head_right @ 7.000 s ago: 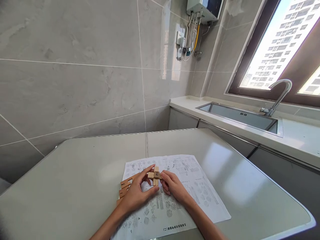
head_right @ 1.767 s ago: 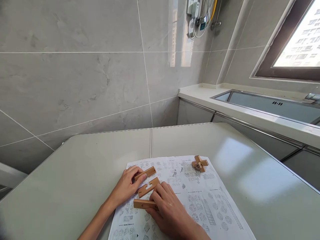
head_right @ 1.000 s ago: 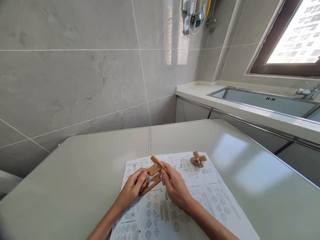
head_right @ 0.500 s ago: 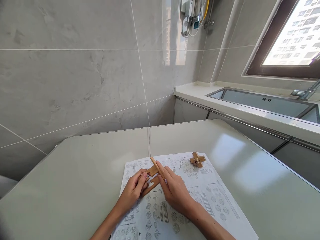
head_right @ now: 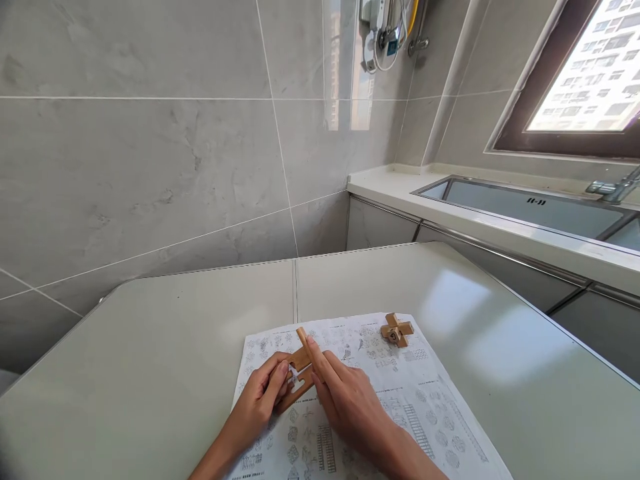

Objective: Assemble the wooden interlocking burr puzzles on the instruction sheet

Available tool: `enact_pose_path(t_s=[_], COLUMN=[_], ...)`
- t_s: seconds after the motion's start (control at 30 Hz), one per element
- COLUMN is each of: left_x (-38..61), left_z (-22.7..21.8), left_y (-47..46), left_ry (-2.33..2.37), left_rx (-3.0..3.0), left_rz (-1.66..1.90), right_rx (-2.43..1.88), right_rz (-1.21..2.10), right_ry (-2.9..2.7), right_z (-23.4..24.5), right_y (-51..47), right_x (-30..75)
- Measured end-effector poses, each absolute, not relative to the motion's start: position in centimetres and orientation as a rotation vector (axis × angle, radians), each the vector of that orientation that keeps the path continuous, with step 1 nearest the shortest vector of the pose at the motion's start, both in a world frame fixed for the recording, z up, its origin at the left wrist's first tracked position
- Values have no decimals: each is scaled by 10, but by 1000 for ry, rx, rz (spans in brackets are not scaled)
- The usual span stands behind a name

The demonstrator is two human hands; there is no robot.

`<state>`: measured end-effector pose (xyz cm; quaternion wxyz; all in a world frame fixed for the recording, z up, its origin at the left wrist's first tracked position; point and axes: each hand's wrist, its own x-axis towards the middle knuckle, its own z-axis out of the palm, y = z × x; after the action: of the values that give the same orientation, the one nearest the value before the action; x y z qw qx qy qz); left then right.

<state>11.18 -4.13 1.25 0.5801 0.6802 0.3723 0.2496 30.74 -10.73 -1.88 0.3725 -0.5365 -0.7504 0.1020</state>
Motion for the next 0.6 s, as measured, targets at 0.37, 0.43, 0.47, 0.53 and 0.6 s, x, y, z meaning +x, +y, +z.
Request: enact_pose_path(t_s=[0.37,0.43,0.47,0.53,0.6], left_x=[107,106,106,107,110], left_z=[12,12,11,11,11], left_y=[-41,-41,-42,-44,-48], left_ry=[883,872,875,894,915], left_rx=[1638,1657,1661,1652,1624], left_rz=[567,576,582,596,613], right_rx=[-1348,-1343,-1342,-1349,-1376], right_rz=[329,349,356,357,354], right_ry=[-1944,-1946,-1944,-1927,-1898], right_z=[-18,-19,-20,-22,-23], right_y=[-110,-110,-110,-110,-110], right_x=[307,307,307,306,305])
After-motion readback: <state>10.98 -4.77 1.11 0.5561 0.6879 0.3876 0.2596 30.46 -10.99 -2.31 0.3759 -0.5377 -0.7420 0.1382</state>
